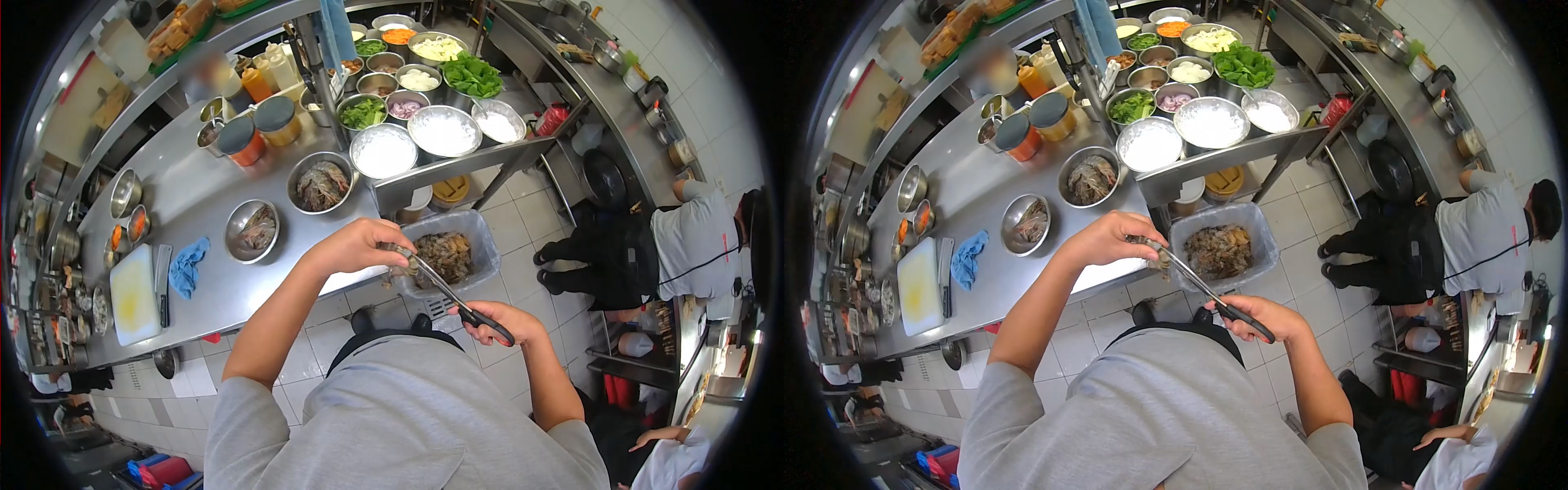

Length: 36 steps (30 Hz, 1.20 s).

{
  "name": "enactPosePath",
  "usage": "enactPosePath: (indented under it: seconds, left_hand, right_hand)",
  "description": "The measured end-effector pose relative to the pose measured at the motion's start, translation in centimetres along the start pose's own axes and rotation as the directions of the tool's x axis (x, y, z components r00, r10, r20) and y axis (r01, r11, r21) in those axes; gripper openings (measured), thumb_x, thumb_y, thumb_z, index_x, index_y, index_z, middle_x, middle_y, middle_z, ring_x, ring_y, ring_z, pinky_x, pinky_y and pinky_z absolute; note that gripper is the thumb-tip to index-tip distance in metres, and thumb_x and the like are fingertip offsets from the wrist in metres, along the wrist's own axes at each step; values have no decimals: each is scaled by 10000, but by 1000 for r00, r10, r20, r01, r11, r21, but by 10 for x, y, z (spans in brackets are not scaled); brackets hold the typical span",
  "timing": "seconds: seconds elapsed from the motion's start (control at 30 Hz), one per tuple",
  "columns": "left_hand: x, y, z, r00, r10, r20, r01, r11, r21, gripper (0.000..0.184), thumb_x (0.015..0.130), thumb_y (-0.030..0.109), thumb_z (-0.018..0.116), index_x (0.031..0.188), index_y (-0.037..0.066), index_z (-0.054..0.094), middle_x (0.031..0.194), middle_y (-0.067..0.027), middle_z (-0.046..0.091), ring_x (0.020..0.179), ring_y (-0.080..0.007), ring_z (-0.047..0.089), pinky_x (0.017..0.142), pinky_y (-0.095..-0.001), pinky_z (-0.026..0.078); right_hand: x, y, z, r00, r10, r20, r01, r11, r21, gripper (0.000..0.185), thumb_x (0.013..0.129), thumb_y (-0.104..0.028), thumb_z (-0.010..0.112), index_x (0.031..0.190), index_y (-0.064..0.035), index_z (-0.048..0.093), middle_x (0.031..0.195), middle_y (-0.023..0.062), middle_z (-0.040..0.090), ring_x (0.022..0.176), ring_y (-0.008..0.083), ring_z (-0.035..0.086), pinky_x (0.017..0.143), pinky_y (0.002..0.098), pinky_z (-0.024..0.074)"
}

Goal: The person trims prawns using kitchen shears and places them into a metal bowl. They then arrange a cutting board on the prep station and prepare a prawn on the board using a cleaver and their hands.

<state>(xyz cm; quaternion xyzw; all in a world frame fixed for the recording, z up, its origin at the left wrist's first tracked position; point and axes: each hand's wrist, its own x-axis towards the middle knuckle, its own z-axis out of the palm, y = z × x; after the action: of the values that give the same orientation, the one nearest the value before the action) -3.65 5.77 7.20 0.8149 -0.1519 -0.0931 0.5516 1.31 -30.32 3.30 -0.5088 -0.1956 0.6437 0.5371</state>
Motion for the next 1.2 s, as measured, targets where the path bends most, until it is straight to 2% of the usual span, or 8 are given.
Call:
enactPosePath:
  seconds: [0.37, 0.57, 0.67, 0.77, 0.8, 0.87, 0.97, 1.2]
  left_hand:
    - [4, -3, 5, 1000, 12, 19, -12, 1000, 15, 269, 841, 187, 819, 1073, 65, 761, 948, -79, 722, 882, -201, 670, 800, -326, 513]
    - [5, -8, 4, 1000, 25, 17, -26, 999, 41, 276, 837, 189, 822, 1077, 67, 762, 949, -78, 722, 885, -210, 671, 805, -327, 515]
    - [6, -9, 4, 1000, 21, 19, -22, 999, 39, 285, 837, 192, 822, 1090, 75, 761, 955, -76, 725, 900, -201, 673, 818, -330, 515]
    - [6, -7, 2, 999, -33, 2, 33, 999, 10, 279, 850, 164, 812, 1101, 58, 755, 956, -72, 726, 876, -167, 674, 796, -317, 525]
    - [5, -7, 2, 999, -32, 4, 32, 999, 11, 279, 850, 164, 812, 1101, 58, 755, 956, -72, 726, 876, -167, 674, 796, -317, 525]
    - [3, -10, 1, 982, -186, -7, 176, 938, -299, 266, 864, 129, 797, 1107, 33, 749, 958, -69, 723, 834, -134, 665, 755, -294, 531]
    - [3, -13, 2, 988, -151, -14, 137, 930, -342, 254, 874, 102, 783, 1107, 8, 742, 949, -68, 717, 791, -117, 653, 721, -276, 531]
    - [5, 7, -4, 997, -70, 32, 72, 995, -69, 257, 865, 158, 798, 1096, 55, 759, 896, -58, 705, 812, -144, 649, 728, -300, 519]
  right_hand:
    - [-1, -3, 2, 1000, -12, 12, 12, 999, 46, 599, 899, -165, 706, 1445, -48, 490, 931, -3, 495, 680, 70, 485, 560, 206, 414]
    - [2, 5, -1, 999, 37, -40, -34, 997, 63, 576, 906, -156, 729, 1429, -61, 508, 831, -35, 496, 590, 47, 462, 495, 185, 386]
    - [2, 7, -5, 999, 31, -38, -29, 999, 44, 591, 905, -149, 741, 1444, -91, 506, 793, -52, 496, 567, 36, 458, 476, 178, 372]
    - [3, 4, -6, 995, 54, -86, -63, 993, -100, 620, 896, -147, 749, 1461, -115, 498, 833, -48, 507, 617, 46, 483, 501, 188, 390]
    - [5, 8, -8, 997, -27, -69, 18, 993, -120, 638, 890, -149, 755, 1471, -123, 491, 853, -45, 507, 650, 54, 491, 525, 198, 403]
    - [5, 11, -10, 993, -109, -52, 101, 985, -139, 657, 885, -151, 761, 1480, -131, 485, 874, -42, 506, 683, 62, 499, 549, 208, 416]
    - [2, 5, -7, 995, -95, -37, 88, 984, -156, 682, 880, -182, 769, 1492, -125, 473, 897, -38, 492, 730, 76, 499, 595, 225, 427]
    - [0, 0, -6, 1000, -7, 4, 8, 999, -46, 670, 892, -216, 747, 1487, -85, 467, 903, -27, 481, 686, 76, 475, 583, 223, 414]
